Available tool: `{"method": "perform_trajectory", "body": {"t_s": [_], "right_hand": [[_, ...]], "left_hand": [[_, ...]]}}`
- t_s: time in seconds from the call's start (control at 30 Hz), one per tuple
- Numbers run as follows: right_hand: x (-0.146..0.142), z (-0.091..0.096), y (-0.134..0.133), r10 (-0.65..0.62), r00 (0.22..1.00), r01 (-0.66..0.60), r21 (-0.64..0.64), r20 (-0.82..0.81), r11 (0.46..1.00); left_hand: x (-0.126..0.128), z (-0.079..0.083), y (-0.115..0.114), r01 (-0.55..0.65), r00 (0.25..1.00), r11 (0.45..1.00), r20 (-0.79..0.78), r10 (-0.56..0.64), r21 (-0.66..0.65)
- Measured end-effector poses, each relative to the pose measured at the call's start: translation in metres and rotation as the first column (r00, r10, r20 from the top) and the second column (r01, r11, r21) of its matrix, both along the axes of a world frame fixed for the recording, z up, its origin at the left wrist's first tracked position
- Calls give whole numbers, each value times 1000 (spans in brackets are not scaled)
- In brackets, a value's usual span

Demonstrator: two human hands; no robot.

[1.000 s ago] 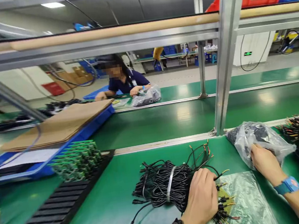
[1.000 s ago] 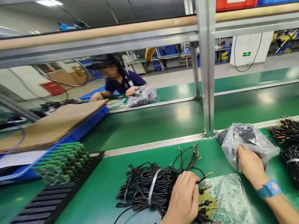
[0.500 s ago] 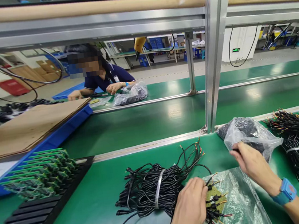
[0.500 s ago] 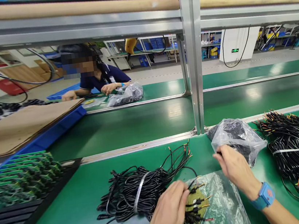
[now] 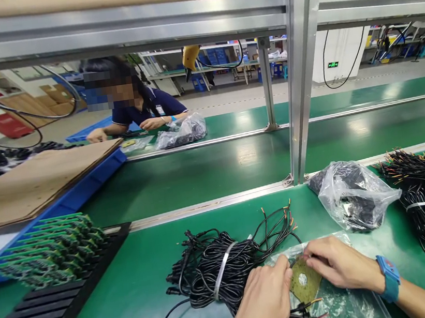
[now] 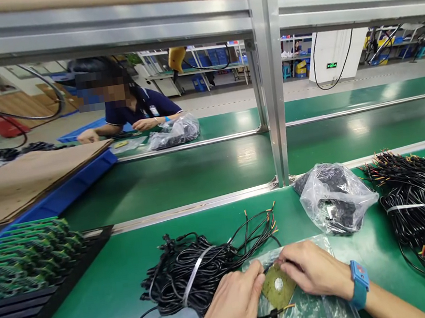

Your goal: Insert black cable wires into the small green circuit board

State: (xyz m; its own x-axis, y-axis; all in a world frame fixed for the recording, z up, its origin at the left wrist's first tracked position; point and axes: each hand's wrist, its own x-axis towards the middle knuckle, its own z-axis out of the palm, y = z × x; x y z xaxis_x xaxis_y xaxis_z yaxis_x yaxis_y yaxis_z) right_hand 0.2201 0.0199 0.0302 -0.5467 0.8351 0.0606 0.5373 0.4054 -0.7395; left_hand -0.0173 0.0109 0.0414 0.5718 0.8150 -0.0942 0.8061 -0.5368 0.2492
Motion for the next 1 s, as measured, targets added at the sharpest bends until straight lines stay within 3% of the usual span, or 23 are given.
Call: {"method": "perform_trajectory", "body": {"t_s": [0.1, 0.27, 0.43, 0.57, 0.67, 0.87, 1.0], "right_hand": [[1, 6, -1, 146, 984, -140, -62, 103, 988], [4, 7, 1, 129, 977, -121, -57, 172, 991], [10, 11, 5, -72, 981, 71, 13, 179, 997], [8, 9, 2, 71, 986, -84, 82, 151, 993], [3, 3, -2, 172, 957, -205, 127, 231, 970], [1, -2, -1, 69, 935, -151, 217, 347, 964], [-2, -3, -4, 110, 941, -186, 218, 320, 958]], "left_hand": [[-1, 9, 0, 8, 995, 991, -97, -21, -136], [0, 5, 1, -28, 1000, 978, -10, 26, -208], [4, -10, 2, -27, 998, 990, 57, 35, -140], [5, -18, 3, -15, 999, 1000, 50, 16, -21], [7, -22, 3, 0, 1000, 999, 22, -1, 45], [16, -20, 5, -38, 996, 999, -82, 40, 21], [24, -14, 8, -79, 983, 996, -168, 70, -43]]}}
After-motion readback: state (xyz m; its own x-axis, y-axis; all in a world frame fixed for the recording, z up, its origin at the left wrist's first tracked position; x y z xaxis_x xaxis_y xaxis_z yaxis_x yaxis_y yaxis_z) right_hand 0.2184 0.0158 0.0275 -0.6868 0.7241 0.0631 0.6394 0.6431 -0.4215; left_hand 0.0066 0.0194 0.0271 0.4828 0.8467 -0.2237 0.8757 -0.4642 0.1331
